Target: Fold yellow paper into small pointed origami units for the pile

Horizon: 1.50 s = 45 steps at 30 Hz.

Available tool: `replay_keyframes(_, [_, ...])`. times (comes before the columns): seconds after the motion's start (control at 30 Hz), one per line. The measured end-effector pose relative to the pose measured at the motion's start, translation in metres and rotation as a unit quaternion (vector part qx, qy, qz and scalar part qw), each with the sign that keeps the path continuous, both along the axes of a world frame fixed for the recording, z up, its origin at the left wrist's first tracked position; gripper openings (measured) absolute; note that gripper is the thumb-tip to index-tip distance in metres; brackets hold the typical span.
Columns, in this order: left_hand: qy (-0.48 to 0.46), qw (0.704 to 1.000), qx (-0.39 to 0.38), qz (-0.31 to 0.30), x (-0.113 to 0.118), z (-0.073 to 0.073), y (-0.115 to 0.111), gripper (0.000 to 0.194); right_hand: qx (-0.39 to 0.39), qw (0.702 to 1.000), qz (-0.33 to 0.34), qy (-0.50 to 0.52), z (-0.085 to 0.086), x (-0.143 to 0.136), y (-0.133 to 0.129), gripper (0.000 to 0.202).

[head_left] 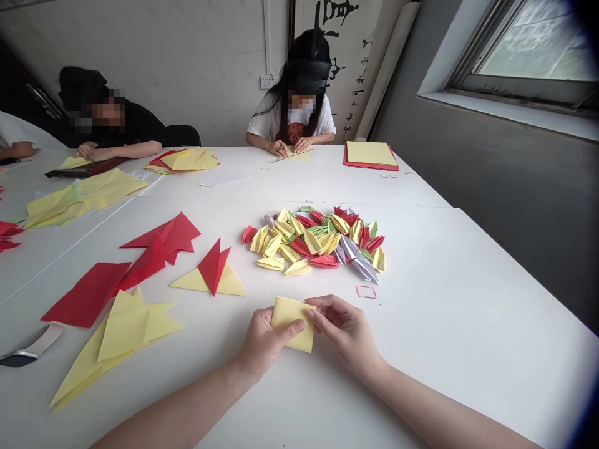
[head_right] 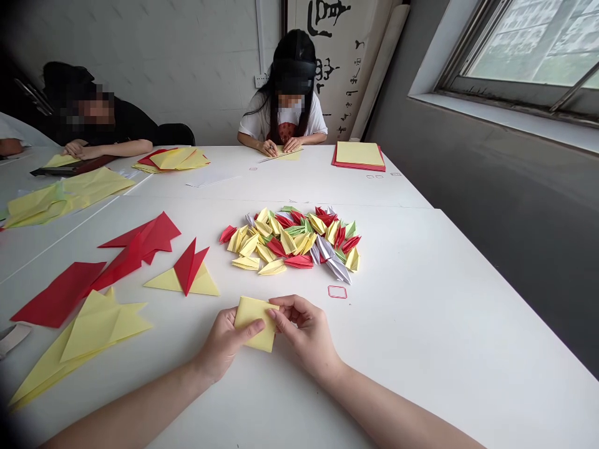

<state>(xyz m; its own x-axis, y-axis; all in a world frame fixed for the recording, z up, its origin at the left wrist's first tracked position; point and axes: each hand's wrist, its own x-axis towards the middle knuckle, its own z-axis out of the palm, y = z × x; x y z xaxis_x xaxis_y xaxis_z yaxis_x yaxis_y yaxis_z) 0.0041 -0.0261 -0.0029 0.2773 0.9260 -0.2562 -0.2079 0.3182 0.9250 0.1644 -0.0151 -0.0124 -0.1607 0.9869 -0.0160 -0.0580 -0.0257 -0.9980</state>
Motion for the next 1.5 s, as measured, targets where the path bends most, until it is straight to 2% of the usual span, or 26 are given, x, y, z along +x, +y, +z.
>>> replay_keyframes(0.13, [0.005,1.000,-0.001,-0.003,0.000,0.003,-0.001,0.035,0.004,1.000,0.016,0.016,0.004,0.003,0.002,0.027])
replay_keyframes(0.27, [-0.018,0.999,-0.026,0.008,-0.003,0.000,0.001,0.032,0.033,0.996,0.075,0.041,0.005,0.007,0.003,0.027])
replay_keyframes(0.37, [-0.043,0.998,-0.034,0.005,-0.005,0.000,0.003,0.033,0.010,0.992,0.102,0.078,0.004,0.006,0.004,0.026])
replay_keyframes(0.53, [-0.042,0.999,-0.025,-0.011,-0.003,0.002,0.004,0.028,-0.016,0.992,0.091,0.090,0.002,0.003,0.004,0.024])
replay_keyframes(0.8, [0.063,0.997,-0.023,0.040,0.000,0.001,0.003,0.030,0.054,0.996,0.054,-0.035,0.003,0.009,0.005,0.023])
replay_keyframes(0.93, [0.080,0.995,-0.038,0.048,-0.005,0.003,0.005,0.033,0.068,0.997,0.021,-0.043,0.004,0.017,0.011,0.023])
replay_keyframes(1.07, [0.090,0.994,-0.027,0.054,-0.007,0.003,0.005,0.034,0.073,0.995,0.024,-0.057,0.004,0.021,0.013,0.027])
replay_keyframes(1.27, [0.071,0.997,-0.023,0.022,-0.001,0.003,0.003,0.032,0.064,0.995,0.042,-0.063,0.012,0.011,0.008,0.026])
replay_keyframes(1.5, [-0.083,0.993,-0.078,-0.021,-0.003,0.006,0.000,0.028,0.028,0.992,0.084,0.095,0.013,0.010,0.004,0.025])
